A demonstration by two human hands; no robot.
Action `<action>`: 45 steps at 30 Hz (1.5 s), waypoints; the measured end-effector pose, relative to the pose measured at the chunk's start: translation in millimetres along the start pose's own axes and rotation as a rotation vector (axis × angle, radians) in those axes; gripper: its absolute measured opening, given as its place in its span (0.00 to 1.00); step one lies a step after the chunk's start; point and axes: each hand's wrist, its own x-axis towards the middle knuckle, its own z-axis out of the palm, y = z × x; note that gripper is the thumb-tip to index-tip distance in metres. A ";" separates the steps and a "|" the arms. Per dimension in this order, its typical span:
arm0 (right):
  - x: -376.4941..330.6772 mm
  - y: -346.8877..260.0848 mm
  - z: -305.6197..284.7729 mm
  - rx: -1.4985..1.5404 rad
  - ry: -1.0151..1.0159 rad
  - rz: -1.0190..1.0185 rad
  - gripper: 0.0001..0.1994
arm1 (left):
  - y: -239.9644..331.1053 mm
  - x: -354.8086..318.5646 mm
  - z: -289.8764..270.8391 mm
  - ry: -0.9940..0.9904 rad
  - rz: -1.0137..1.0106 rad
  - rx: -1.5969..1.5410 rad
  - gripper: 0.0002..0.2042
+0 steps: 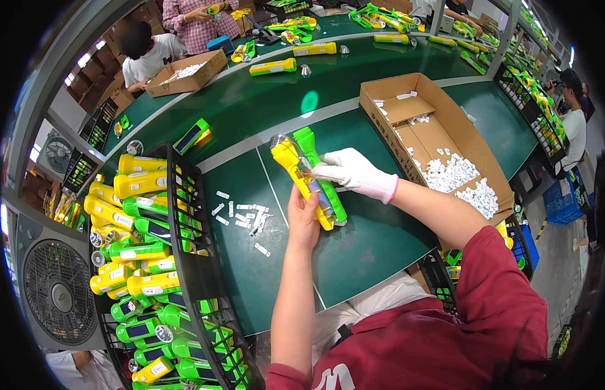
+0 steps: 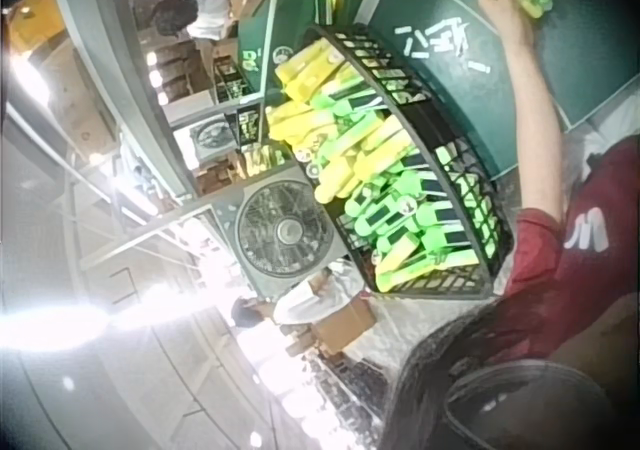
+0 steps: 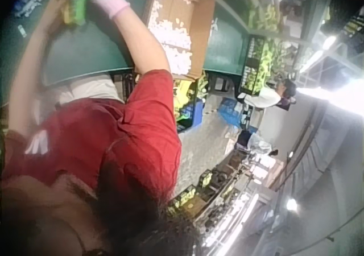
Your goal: Assembling components of solar-powered flashlights on a factory production line.
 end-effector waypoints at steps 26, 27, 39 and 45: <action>-4.8 4.8 8.8 -0.152 -0.062 -0.279 0.21 | 0.7 -2.3 5.2 0.053 0.105 0.242 0.29; -4.7 5.3 6.8 -0.151 -0.063 -0.279 0.21 | 1.3 -2.2 4.3 0.055 0.105 0.243 0.29; -5.2 -2.1 -5.3 -0.476 -0.052 -0.246 0.23 | 1.7 -0.5 2.7 -0.031 0.085 0.244 0.30; -1.1 11.4 1.2 -0.519 -0.055 -0.105 0.22 | -5.6 3.8 5.1 0.008 0.085 0.276 0.26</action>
